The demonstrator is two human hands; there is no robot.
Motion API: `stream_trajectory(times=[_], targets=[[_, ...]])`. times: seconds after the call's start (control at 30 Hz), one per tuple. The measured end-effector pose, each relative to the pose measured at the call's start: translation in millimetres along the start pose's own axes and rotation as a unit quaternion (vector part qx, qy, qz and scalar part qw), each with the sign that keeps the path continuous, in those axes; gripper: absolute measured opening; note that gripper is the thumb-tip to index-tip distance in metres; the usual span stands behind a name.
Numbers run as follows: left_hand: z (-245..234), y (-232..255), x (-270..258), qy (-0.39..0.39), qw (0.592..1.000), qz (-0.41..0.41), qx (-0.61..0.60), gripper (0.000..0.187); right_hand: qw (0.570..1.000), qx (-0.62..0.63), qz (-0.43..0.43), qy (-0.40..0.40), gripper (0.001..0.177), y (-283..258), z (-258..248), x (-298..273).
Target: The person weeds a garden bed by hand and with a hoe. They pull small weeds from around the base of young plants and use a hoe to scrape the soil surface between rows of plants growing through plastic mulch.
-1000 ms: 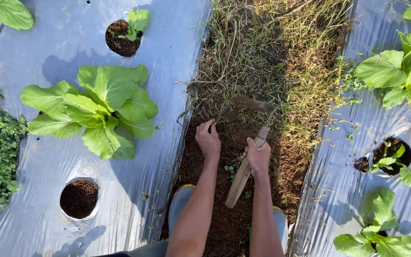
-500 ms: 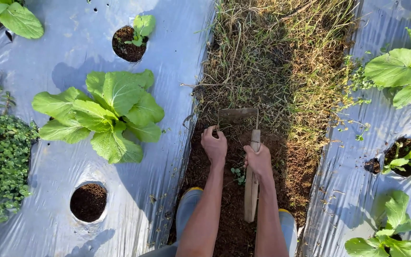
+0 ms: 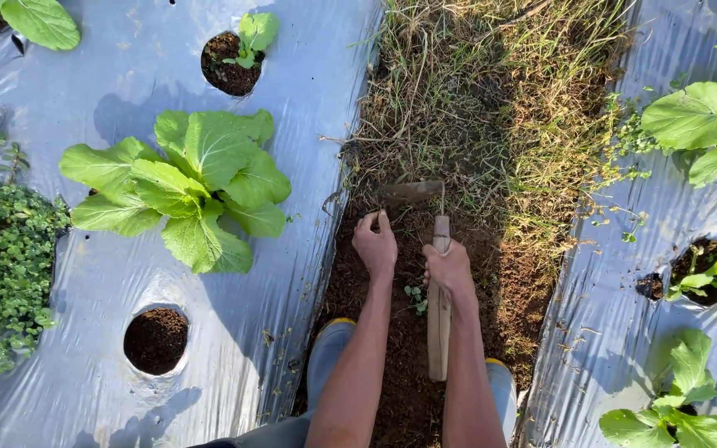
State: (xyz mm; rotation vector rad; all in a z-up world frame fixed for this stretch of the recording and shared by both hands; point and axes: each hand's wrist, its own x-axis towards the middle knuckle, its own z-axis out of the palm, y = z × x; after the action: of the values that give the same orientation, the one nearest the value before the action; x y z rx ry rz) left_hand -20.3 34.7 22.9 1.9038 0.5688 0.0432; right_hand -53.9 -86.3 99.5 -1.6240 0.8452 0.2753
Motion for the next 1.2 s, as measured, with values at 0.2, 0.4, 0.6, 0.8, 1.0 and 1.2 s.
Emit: stream_trajectory(times=[0.2,0.4,0.6,0.8,1.0,1.2], targets=[[-1.2,-1.8,2.9,0.077,0.997,-0.023,-0.006,0.015,0.999,0.045,0.014,0.02,0.017,-18.6,2.0,-15.5],[-0.3,-1.1,5.4,0.133,0.989,0.014,0.061,0.017,0.999,-0.028,0.02,-0.014,0.015,-22.8,-3.0,-15.8],[1.5,-12.6,3.9,0.148,0.986,0.056,0.043,0.021,1.0,0.02,-0.006,-0.013,0.02,-13.3,11.8,-7.5],[-7.7,1.4,4.6,0.158,0.984,0.067,0.049,0.026,0.999,-0.007,0.003,-0.036,0.017,-25.8,13.0,-23.1],[-8.5,3.3,1.9,0.136,0.983,0.105,0.065,0.028,0.997,-0.063,-0.009,-0.039,0.014,-16.1,6.3,-8.5],[-4.3,13.7,-3.4,0.073,0.974,0.183,0.112,0.034,1.0,-0.027,-0.01,0.005,0.016,-20.2,-4.2,-6.2]])
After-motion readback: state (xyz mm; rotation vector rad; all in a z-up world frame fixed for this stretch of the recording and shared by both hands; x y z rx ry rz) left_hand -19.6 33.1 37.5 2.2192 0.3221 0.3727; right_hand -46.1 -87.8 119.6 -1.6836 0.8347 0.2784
